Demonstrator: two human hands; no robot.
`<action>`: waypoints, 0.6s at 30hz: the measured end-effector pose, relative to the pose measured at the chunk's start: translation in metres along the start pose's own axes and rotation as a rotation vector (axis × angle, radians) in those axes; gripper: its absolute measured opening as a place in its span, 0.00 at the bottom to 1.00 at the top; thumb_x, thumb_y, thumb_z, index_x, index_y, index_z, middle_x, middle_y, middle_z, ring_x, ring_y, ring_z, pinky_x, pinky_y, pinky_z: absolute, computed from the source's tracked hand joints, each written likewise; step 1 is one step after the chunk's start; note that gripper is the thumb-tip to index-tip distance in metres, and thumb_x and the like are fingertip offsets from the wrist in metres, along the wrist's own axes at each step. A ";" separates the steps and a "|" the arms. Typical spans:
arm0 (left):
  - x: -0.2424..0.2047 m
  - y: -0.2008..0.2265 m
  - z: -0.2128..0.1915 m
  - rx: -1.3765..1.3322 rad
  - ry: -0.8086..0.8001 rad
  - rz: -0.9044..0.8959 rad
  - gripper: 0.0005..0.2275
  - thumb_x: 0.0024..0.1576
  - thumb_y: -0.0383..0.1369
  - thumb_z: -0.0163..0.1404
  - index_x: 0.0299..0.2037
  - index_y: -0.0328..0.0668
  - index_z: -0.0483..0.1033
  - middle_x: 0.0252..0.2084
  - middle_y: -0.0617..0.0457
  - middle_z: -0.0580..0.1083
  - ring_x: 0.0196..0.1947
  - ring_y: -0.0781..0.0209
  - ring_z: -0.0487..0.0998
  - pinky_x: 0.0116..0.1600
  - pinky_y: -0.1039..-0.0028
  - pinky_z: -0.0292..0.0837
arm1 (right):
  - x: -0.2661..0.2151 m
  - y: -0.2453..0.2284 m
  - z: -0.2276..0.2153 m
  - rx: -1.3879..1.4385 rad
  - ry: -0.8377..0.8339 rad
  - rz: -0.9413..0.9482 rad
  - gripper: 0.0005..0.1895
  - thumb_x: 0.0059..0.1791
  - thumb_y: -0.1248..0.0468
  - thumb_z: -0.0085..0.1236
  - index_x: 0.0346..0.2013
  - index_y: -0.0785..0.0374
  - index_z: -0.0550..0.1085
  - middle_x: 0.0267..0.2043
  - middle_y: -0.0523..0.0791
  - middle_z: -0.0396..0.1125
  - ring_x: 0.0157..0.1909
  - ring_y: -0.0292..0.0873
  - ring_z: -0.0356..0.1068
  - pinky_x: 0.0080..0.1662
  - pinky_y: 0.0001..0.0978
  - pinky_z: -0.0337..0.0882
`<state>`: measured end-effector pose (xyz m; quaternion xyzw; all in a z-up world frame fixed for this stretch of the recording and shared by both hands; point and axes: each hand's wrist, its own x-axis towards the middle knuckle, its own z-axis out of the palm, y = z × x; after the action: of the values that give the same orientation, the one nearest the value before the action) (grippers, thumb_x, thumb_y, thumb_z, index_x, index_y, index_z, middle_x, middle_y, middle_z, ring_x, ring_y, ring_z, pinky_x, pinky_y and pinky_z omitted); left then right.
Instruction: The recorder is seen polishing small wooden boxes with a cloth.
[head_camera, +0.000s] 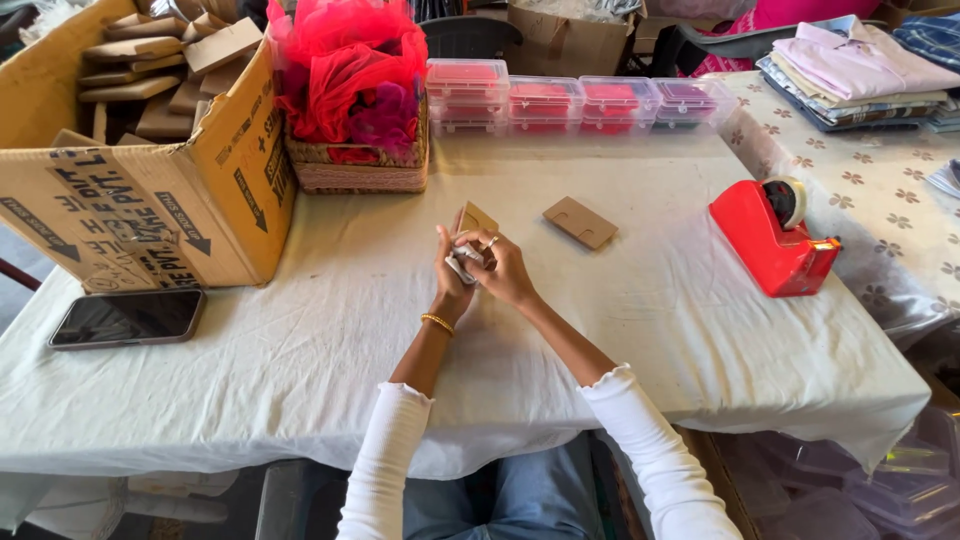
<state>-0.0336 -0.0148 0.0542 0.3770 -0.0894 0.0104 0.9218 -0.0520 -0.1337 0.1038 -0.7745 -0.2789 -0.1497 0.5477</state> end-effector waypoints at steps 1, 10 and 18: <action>0.006 -0.009 -0.012 -0.001 0.006 0.001 0.35 0.59 0.65 0.29 0.73 0.59 0.56 0.52 0.44 0.72 0.46 0.53 0.77 0.51 0.60 0.78 | 0.001 0.005 -0.002 0.002 -0.005 0.002 0.16 0.44 0.72 0.60 0.45 0.58 0.76 0.45 0.45 0.72 0.42 0.43 0.74 0.42 0.33 0.77; 0.008 -0.041 -0.005 0.063 -0.029 -0.329 0.34 0.62 0.63 0.35 0.66 0.40 0.65 0.56 0.46 0.74 0.52 0.55 0.79 0.53 0.65 0.81 | 0.011 0.059 -0.024 -0.560 0.376 -0.223 0.11 0.50 0.57 0.64 0.42 0.60 0.78 0.47 0.52 0.71 0.49 0.51 0.71 0.49 0.41 0.74; -0.014 0.027 0.011 -0.024 0.250 0.001 0.35 0.52 0.66 0.30 0.68 0.64 0.58 0.48 0.49 0.74 0.41 0.53 0.78 0.43 0.57 0.80 | -0.002 0.012 0.005 -0.044 -0.155 -0.131 0.21 0.47 0.68 0.64 0.54 0.64 0.74 0.53 0.51 0.67 0.46 0.45 0.75 0.44 0.32 0.80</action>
<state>-0.0518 -0.0025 0.0782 0.3618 0.0259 0.0565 0.9302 -0.0470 -0.1330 0.0919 -0.7755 -0.3671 -0.1310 0.4967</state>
